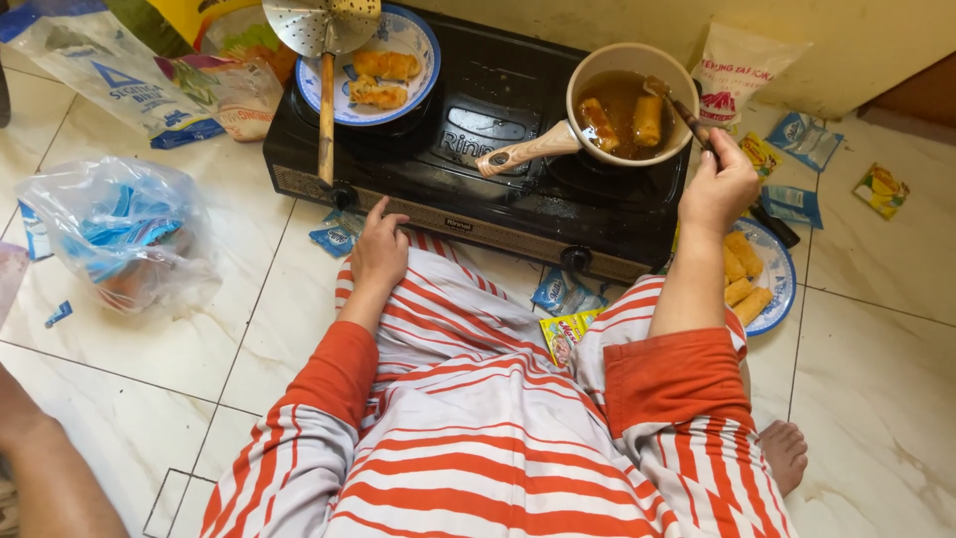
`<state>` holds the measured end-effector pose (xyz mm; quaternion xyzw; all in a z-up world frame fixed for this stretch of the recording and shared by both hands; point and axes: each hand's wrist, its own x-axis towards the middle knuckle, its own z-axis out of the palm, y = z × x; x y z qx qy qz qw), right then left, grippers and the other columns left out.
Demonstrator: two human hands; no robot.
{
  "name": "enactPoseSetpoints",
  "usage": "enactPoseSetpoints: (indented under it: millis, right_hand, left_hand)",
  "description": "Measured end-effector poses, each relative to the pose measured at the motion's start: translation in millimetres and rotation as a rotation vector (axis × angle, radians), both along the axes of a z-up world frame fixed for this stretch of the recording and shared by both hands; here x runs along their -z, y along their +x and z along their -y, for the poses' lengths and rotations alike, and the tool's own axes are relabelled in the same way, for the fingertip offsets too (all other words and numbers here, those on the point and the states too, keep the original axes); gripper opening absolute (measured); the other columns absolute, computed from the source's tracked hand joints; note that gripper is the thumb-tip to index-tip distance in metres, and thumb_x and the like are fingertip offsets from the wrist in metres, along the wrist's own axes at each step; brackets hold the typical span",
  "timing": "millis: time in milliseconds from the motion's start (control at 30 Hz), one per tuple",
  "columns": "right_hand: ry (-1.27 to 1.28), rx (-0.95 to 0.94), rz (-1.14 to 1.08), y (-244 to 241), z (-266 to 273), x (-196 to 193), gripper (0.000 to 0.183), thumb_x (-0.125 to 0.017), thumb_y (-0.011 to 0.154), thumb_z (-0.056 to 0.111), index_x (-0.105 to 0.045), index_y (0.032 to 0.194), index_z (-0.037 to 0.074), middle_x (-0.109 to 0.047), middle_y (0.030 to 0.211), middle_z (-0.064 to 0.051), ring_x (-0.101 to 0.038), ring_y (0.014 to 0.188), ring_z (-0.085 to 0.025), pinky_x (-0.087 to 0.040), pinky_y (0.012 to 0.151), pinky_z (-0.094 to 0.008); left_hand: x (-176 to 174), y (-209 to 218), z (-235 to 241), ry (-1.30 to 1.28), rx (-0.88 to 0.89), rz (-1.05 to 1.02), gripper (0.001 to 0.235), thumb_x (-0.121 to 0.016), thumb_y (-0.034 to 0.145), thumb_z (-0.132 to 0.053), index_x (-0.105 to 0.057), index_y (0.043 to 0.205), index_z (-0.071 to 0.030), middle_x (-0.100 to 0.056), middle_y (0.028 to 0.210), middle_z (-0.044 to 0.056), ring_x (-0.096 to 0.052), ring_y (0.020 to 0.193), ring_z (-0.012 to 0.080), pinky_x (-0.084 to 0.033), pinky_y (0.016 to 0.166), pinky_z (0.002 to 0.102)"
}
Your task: Frying food items in a pot on a portable gas stove and handling seasoning packets.
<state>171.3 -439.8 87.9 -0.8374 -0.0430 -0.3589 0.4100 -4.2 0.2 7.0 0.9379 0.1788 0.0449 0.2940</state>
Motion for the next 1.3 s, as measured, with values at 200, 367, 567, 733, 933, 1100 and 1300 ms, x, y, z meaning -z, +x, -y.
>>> enactPoseSetpoints:
  millis: [200,367,567,733,933,1100,1300]
  right_hand:
    - [0.012,-0.023,-0.012,4,-2,1,0.036,-0.073,0.085,-0.012,-0.078,0.117,0.003,-0.075,0.113,-0.019,-0.069,0.109,-0.036,-0.057,0.095,-0.038]
    - [0.005,-0.03,-0.002,4,0,3,0.036,-0.074,0.085,-0.012,-0.079,0.117,0.003,-0.075,0.113,-0.019,-0.069,0.109,-0.036,-0.058,0.095,-0.038]
    - [-0.001,-0.034,0.004,4,-4,1,0.036,-0.074,0.084,-0.013,-0.079,0.116,0.002,-0.074,0.112,-0.021,-0.069,0.107,-0.038,-0.058,0.094,-0.04]
    - [0.049,-0.015,-0.034,2,-1,2,0.035,-0.074,0.086,-0.011,-0.079,0.117,0.005,-0.075,0.112,-0.02,-0.07,0.107,-0.035,-0.059,0.092,-0.038]
    - [0.237,0.043,-0.164,14,10,14,0.035,-0.072,0.088,-0.006,-0.079,0.116,0.014,-0.078,0.1,-0.014,-0.078,0.089,-0.02,-0.066,0.074,-0.022]
    - [0.347,0.025,-0.184,13,8,13,0.033,-0.071,0.09,-0.007,-0.078,0.117,0.011,-0.078,0.094,-0.019,-0.08,0.083,-0.018,-0.069,0.069,-0.018]
    - [0.338,-0.049,-0.141,9,1,9,0.03,-0.069,0.091,-0.01,-0.075,0.117,0.001,-0.075,0.099,-0.028,-0.08,0.088,-0.027,-0.07,0.072,-0.023]
  left_hand:
    - [2,0,-1,0.009,-0.011,0.003,0.03,-0.053,0.094,-0.012,-0.072,0.117,-0.018,-0.046,0.156,0.006,-0.061,0.124,0.0394,-0.054,0.097,0.051]
    - [-6,0,1,0.003,-0.001,-0.003,0.031,-0.052,0.094,-0.011,-0.072,0.117,-0.016,-0.046,0.156,0.009,-0.06,0.126,0.0402,-0.053,0.098,0.051]
    - [-6,1,0,0.001,-0.009,-0.01,0.031,-0.052,0.095,-0.011,-0.073,0.117,-0.016,-0.047,0.156,0.009,-0.06,0.126,0.0397,-0.053,0.098,0.051]
    - [-6,3,0,-0.027,-0.019,-0.06,0.032,-0.051,0.095,-0.011,-0.072,0.119,-0.016,-0.044,0.157,0.009,-0.06,0.125,0.0416,-0.052,0.1,0.052]
    - [13,12,-7,0.008,-0.029,-0.107,0.031,-0.051,0.096,-0.015,-0.071,0.119,-0.018,-0.043,0.159,0.004,-0.06,0.126,0.039,-0.052,0.101,0.051]
    - [7,14,-5,-0.005,-0.038,-0.131,0.031,-0.051,0.096,-0.015,-0.071,0.119,-0.019,-0.042,0.159,0.004,-0.06,0.127,0.0391,-0.052,0.101,0.051]
    - [4,12,-4,-0.02,-0.043,-0.14,0.032,-0.05,0.096,-0.015,-0.07,0.12,-0.018,-0.041,0.159,0.004,-0.06,0.126,0.04,-0.051,0.102,0.052]
